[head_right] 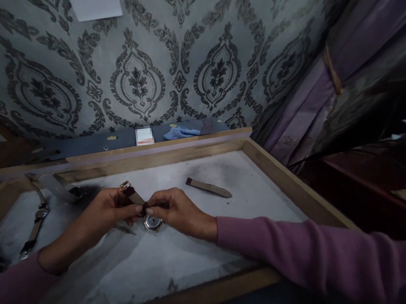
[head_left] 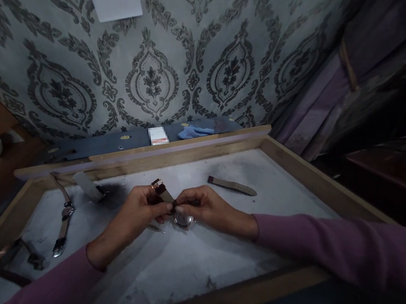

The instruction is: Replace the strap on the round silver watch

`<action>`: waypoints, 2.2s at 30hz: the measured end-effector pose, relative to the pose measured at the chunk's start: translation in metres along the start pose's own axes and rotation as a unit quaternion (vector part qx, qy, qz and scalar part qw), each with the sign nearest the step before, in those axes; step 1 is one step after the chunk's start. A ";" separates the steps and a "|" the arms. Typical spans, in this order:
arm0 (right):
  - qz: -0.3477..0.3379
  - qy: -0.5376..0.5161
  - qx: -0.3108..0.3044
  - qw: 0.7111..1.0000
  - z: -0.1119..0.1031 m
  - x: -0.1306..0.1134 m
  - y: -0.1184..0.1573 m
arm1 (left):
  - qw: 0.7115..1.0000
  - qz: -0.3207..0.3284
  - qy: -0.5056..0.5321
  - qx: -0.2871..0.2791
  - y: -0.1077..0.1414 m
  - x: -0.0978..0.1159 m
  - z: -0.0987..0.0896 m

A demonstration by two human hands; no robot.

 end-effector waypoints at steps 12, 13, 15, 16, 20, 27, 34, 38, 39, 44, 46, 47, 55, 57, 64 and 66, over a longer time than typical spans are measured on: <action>0.038 -0.004 0.006 0.999 0.006 0.005 0.003 | 1.000 0.003 -0.025 0.012 0.001 -0.003 0.004; 0.038 -0.008 0.006 0.999 0.006 0.006 0.003 | 1.000 0.006 -0.024 0.013 0.001 -0.003 0.004; 0.042 -0.015 0.005 0.999 0.006 0.006 0.003 | 1.000 0.010 -0.021 0.015 0.002 -0.004 0.004; 0.044 -0.019 0.004 0.999 0.006 0.006 0.002 | 1.000 0.012 -0.019 0.015 0.002 -0.005 0.004; 0.044 -0.024 -0.004 0.999 0.006 0.009 0.002 | 1.000 0.007 -0.018 0.021 0.002 -0.005 0.005; 0.052 -0.040 -0.016 0.998 0.006 0.012 0.001 | 0.999 -0.012 -0.024 0.029 -0.002 -0.007 0.001; 0.053 -0.052 -0.033 0.997 0.002 0.005 0.002 | 0.999 -0.006 -0.011 0.034 0.000 -0.005 0.004; 0.061 -0.067 -0.033 0.995 -0.002 0.000 0.000 | 0.999 -0.002 -0.034 0.007 0.002 0.006 0.003; 0.064 -0.070 -0.024 0.995 -0.004 -0.002 -0.001 | 0.999 -0.002 -0.051 -0.004 0.003 0.010 0.000; 0.073 -0.113 0.043 0.990 -0.020 -0.003 -0.004 | 0.967 0.048 -0.251 -0.019 0.010 0.021 -0.026; 0.081 -0.126 0.046 0.988 -0.023 -0.001 -0.004 | 0.922 0.082 -0.378 -0.016 0.014 0.020 -0.032; 0.084 -0.129 0.045 0.987 -0.023 0.001 -0.004 | 0.900 0.094 -0.425 -0.014 0.016 0.018 -0.034; 0.093 -0.136 0.019 0.986 -0.020 0.005 -0.005 | 0.835 0.132 -0.533 -0.042 0.022 0.003 -0.023; 0.095 -0.137 0.013 0.986 -0.019 0.007 -0.005 | 0.839 0.125 -0.528 -0.048 0.021 0.002 -0.024; 0.091 -0.142 0.001 0.986 -0.017 0.009 -0.005 | 0.849 0.113 -0.514 -0.053 0.019 0.000 -0.026; 0.085 -0.142 -0.007 0.986 -0.017 0.008 -0.005 | 0.854 0.103 -0.508 -0.053 0.019 -0.002 -0.027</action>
Point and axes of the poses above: each hand's wrist, its own y-axis away from the middle knuckle, its own z-axis out of the palm, x = y × z, the point moved 1 cm from there along -y, towards the middle knuckle, and after that the axes turned 14 degrees about y, right-handed, at the moved point
